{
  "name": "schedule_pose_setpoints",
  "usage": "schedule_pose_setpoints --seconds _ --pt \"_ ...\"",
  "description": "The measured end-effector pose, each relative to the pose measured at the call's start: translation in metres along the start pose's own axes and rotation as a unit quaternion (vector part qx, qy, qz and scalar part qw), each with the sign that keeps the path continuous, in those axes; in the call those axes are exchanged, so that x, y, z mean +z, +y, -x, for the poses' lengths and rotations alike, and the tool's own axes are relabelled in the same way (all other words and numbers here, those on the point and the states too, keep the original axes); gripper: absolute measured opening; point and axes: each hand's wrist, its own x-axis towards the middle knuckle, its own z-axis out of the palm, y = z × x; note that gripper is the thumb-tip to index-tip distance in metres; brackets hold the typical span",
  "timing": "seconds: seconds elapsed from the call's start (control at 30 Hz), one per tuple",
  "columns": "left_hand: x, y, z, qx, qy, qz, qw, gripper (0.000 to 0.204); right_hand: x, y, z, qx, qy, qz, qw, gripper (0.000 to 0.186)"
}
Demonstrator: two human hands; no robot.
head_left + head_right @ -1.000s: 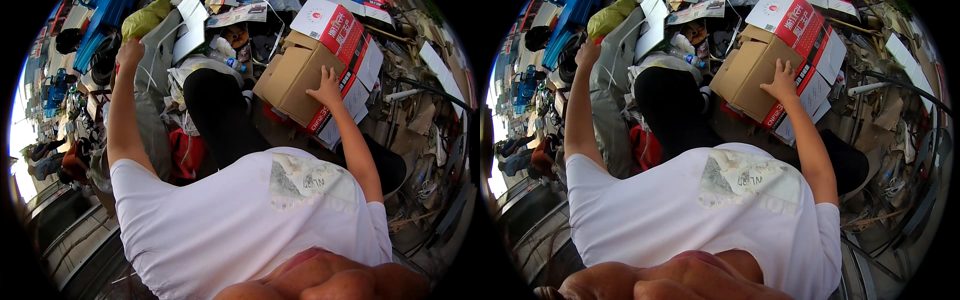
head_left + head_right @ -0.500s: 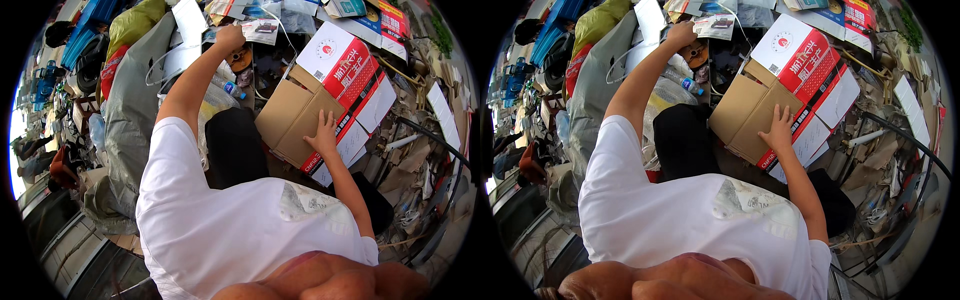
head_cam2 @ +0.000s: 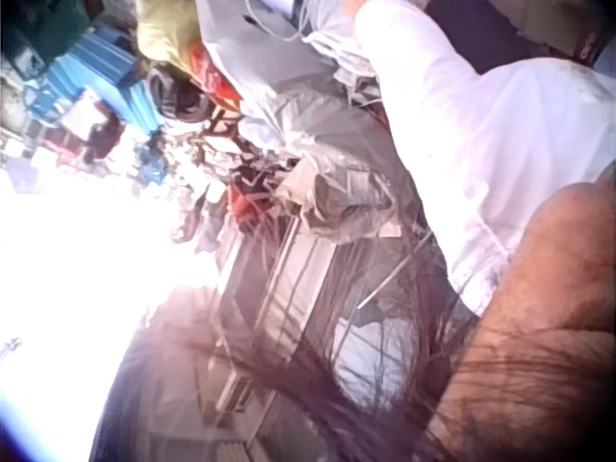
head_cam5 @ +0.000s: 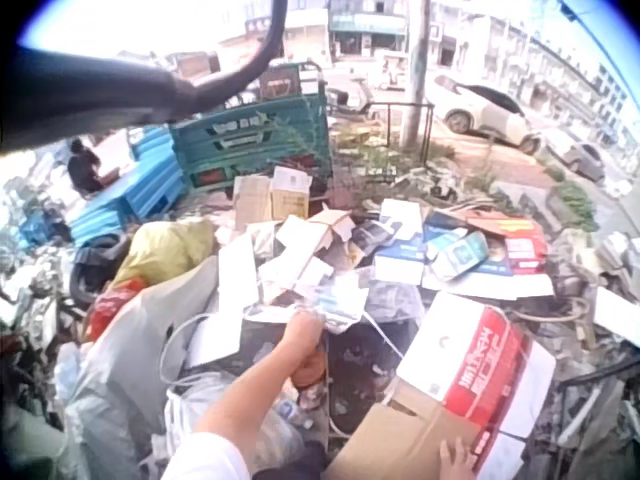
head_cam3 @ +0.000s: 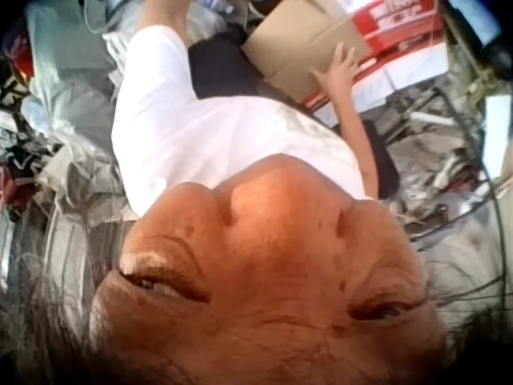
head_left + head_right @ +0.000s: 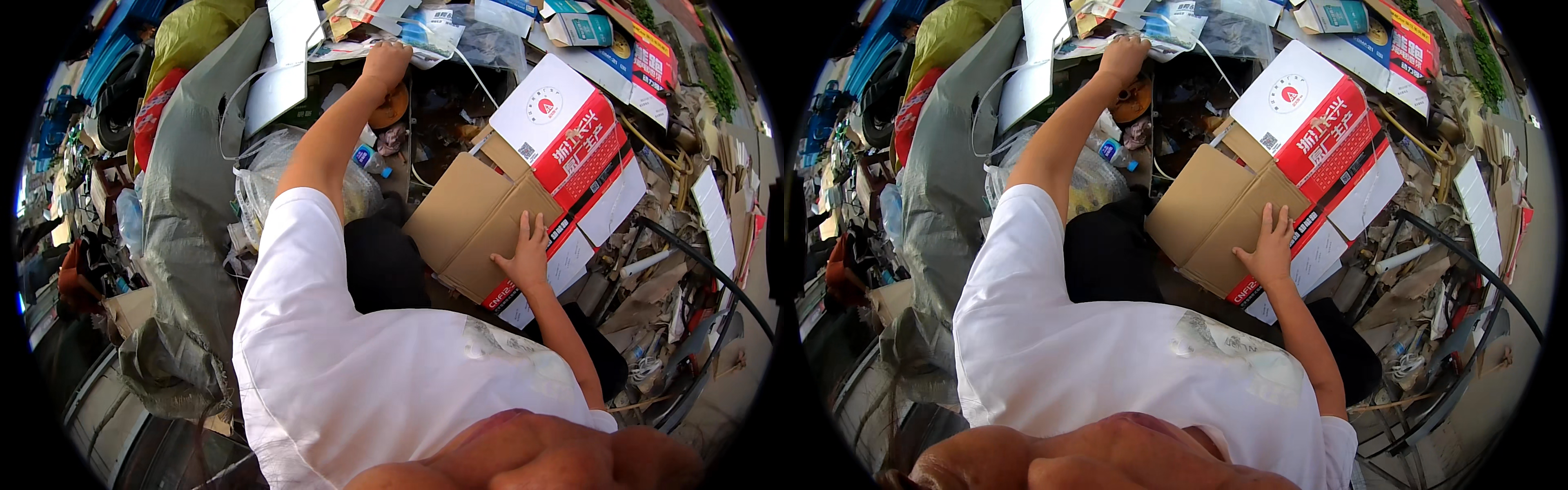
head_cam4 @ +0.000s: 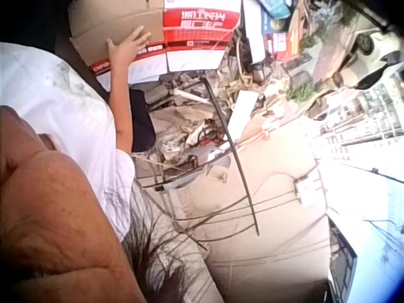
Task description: The person sits on the ground and sorts through a large pile of cardboard boxes and paper, flattening some items and stacking them together.
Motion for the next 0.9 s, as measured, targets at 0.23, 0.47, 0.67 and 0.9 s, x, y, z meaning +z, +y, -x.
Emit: schedule_pose_setpoints --seconds 0.23,0.47,0.67,0.9 --pt "-0.120 -0.081 0.158 -0.118 0.032 0.127 0.984 0.030 0.001 -0.007 0.000 -0.019 0.008 0.017 1.000 0.118" --pt "-0.168 -0.156 0.305 -0.414 0.283 0.377 0.778 0.019 0.007 -0.006 0.004 -0.019 0.021 0.018 0.999 0.119" --pt "-0.200 -0.258 0.405 -0.578 0.420 0.231 0.660 0.039 0.006 -0.007 0.005 -0.010 0.023 0.023 0.999 0.120" --pt "-0.184 -0.222 0.276 -0.475 0.329 -0.056 0.814 0.088 0.012 -0.003 0.002 0.000 0.025 0.031 0.999 0.120"
